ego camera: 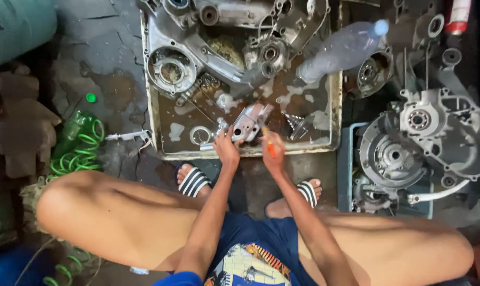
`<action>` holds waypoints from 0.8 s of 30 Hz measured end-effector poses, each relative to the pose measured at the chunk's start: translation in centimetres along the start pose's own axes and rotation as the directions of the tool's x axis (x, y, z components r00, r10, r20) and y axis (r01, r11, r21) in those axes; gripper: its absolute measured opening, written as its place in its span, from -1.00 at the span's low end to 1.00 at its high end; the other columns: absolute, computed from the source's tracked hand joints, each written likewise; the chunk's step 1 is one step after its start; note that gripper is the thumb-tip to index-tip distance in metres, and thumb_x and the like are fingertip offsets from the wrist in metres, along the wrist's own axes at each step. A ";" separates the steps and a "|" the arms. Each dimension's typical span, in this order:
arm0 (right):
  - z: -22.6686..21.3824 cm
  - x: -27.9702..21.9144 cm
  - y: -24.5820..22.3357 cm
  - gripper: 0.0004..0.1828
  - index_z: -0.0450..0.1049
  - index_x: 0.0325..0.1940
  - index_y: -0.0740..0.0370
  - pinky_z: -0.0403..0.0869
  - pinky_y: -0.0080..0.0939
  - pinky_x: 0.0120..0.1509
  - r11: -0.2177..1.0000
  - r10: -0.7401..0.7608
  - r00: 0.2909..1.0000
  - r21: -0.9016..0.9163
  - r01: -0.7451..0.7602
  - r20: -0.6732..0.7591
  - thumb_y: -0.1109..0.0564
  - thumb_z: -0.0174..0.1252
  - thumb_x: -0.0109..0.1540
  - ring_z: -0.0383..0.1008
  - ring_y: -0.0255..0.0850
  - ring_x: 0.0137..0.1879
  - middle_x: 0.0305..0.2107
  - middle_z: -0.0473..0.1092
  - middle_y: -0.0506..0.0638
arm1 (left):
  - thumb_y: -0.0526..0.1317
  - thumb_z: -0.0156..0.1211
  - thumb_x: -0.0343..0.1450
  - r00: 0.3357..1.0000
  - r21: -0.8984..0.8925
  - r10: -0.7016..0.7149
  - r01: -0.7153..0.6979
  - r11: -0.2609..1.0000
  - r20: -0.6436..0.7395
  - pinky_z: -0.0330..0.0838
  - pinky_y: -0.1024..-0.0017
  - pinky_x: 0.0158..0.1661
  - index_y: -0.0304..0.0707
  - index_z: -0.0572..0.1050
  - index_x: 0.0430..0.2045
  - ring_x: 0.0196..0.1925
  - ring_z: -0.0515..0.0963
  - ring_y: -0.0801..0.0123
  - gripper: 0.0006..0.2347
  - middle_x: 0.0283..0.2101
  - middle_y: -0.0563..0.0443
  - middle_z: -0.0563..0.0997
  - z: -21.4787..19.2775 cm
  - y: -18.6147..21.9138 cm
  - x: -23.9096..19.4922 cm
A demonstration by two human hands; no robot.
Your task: Cleaning motorcycle engine components using a brush and solvent in a tray
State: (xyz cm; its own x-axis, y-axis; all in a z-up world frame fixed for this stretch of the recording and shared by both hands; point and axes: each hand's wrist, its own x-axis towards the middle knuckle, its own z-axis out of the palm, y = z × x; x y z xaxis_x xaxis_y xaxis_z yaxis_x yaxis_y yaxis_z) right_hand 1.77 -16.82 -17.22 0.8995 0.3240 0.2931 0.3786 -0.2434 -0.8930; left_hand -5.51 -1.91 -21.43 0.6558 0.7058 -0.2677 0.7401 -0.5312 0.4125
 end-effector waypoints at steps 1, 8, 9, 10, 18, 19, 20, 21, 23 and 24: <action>0.3 0.2 -1.0 -0.82 0.57 -0.25 0.41 0.48 0.01 0.02 1.000 0.008 1.000 0.000 -0.008 -0.002 0.26 0.10 0.35 0.54 0.22 -0.11 -0.28 0.50 0.31 | 0.01 0.46 0.22 1.000 0.005 0.001 -0.001 1.000 0.006 0.37 0.00 0.06 0.15 0.49 0.18 0.05 0.50 0.01 -0.42 0.14 0.08 0.52 0.3 -0.4 0.2; 1.7 1.0 -1.2 -0.76 0.59 0.03 0.38 0.56 -0.01 -0.01 0.997 -0.073 0.968 0.002 0.075 0.241 0.22 0.12 0.34 0.60 0.09 -0.11 -0.20 0.53 0.19 | 0.05 0.49 0.14 0.999 -0.076 0.033 -0.034 0.997 -0.016 0.23 0.03 0.19 0.26 0.53 0.10 0.09 0.45 0.10 -0.42 0.03 0.26 0.50 2.1 -2.1 1.4; 2.0 1.0 -1.4 -0.75 0.61 0.04 0.32 0.57 -0.02 -0.04 0.995 -0.095 0.948 -0.006 0.102 0.304 0.20 0.17 0.32 0.60 0.08 -0.12 -0.19 0.54 0.15 | 0.04 0.50 0.13 0.999 -0.092 0.044 -0.046 0.995 -0.030 0.22 0.04 0.18 0.24 0.54 0.09 0.11 0.42 0.11 -0.43 0.04 0.26 0.49 2.6 -2.5 1.5; 1.8 1.8 -1.5 -0.75 0.61 0.04 0.32 0.57 -0.02 -0.04 0.994 -0.100 0.948 -0.008 0.108 0.301 0.20 0.17 0.32 0.60 0.08 -0.12 -0.19 0.54 0.15 | 0.04 0.50 0.13 0.998 -0.096 0.048 -0.051 0.994 -0.035 0.22 0.04 0.18 0.24 0.54 0.09 0.11 0.42 0.11 -0.43 0.04 0.26 0.49 2.5 -2.5 1.8; 1.4 3.7 -1.0 -0.74 0.61 0.00 0.39 0.55 0.05 0.01 0.996 -0.021 0.964 -0.075 0.042 0.264 0.17 0.08 0.40 0.59 0.12 -0.13 -0.22 0.53 0.22 | 0.00 0.57 0.10 1.000 -0.123 0.023 -0.022 0.992 0.007 0.17 0.01 0.18 0.20 0.58 0.02 0.09 0.40 0.19 -0.45 -0.04 0.28 0.50 2.1 -2.3 2.3; 1.4 3.8 -1.0 -0.74 0.61 0.00 0.39 0.55 0.05 0.01 0.996 -0.023 0.965 -0.077 0.045 0.261 0.17 0.08 0.40 0.59 0.12 -0.13 -0.22 0.53 0.22 | 0.00 0.57 0.10 1.000 -0.126 0.027 -0.026 0.992 0.006 0.17 0.01 0.18 0.20 0.58 0.02 0.09 0.40 0.19 -0.45 -0.04 0.28 0.50 1.9 -1.6 2.2; 1.7 3.7 -1.1 -0.74 0.60 0.03 0.33 0.54 0.07 -0.01 0.984 -0.049 0.963 -0.152 0.092 0.266 0.13 0.11 0.38 0.60 0.12 -0.11 -0.20 0.53 0.19 | -0.03 0.59 0.11 1.000 -0.135 0.008 -0.005 0.991 0.019 0.18 -0.08 0.18 0.15 0.56 0.06 0.09 0.40 0.13 -0.42 -0.01 0.23 0.48 1.4 -1.3 2.0; 2.0 3.6 -1.2 -0.73 0.60 0.06 0.28 0.54 0.10 -0.02 0.965 -0.073 0.959 -0.225 0.138 0.273 0.10 0.13 0.37 0.60 0.12 -0.09 -0.18 0.54 0.15 | -0.06 0.60 0.12 0.999 -0.143 -0.012 0.016 0.990 0.032 0.19 -0.17 0.18 0.10 0.54 0.10 0.09 0.40 0.07 -0.39 0.02 0.18 0.46 1.0 -0.9 1.9; 2.0 3.7 2.4 -0.75 0.61 0.04 0.27 0.54 0.09 -0.02 0.975 -0.068 0.971 -0.190 0.113 0.228 0.12 0.12 0.37 0.60 0.15 -0.10 -0.21 0.54 0.17 | 0.00 0.57 0.16 0.998 -0.136 -0.018 0.027 0.990 0.068 0.18 -0.12 0.18 0.02 0.44 0.21 0.11 0.38 0.04 -0.32 0.06 0.07 0.43 -2.2 1.4 0.8; 1.7 4.1 4.4 -0.76 0.63 0.02 0.26 0.54 0.09 -0.02 0.983 -0.068 0.981 -0.154 0.097 0.184 0.14 0.12 0.37 0.59 0.19 -0.11 -0.24 0.55 0.18 | 0.07 0.54 0.21 0.995 -0.135 -0.023 0.036 0.990 0.098 0.17 -0.07 0.19 -0.05 0.34 0.32 0.13 0.36 0.01 -0.24 0.11 -0.04 0.39 -3.6 2.9 0.6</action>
State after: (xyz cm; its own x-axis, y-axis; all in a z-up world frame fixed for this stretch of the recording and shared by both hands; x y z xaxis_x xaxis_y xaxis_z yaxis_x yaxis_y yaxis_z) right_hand 6.75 -14.95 -20.51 0.8161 0.5025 0.2853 0.4932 -0.3483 -0.7972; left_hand -3.52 -1.35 -17.20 0.6501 0.6687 -0.3608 0.7364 -0.4373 0.5163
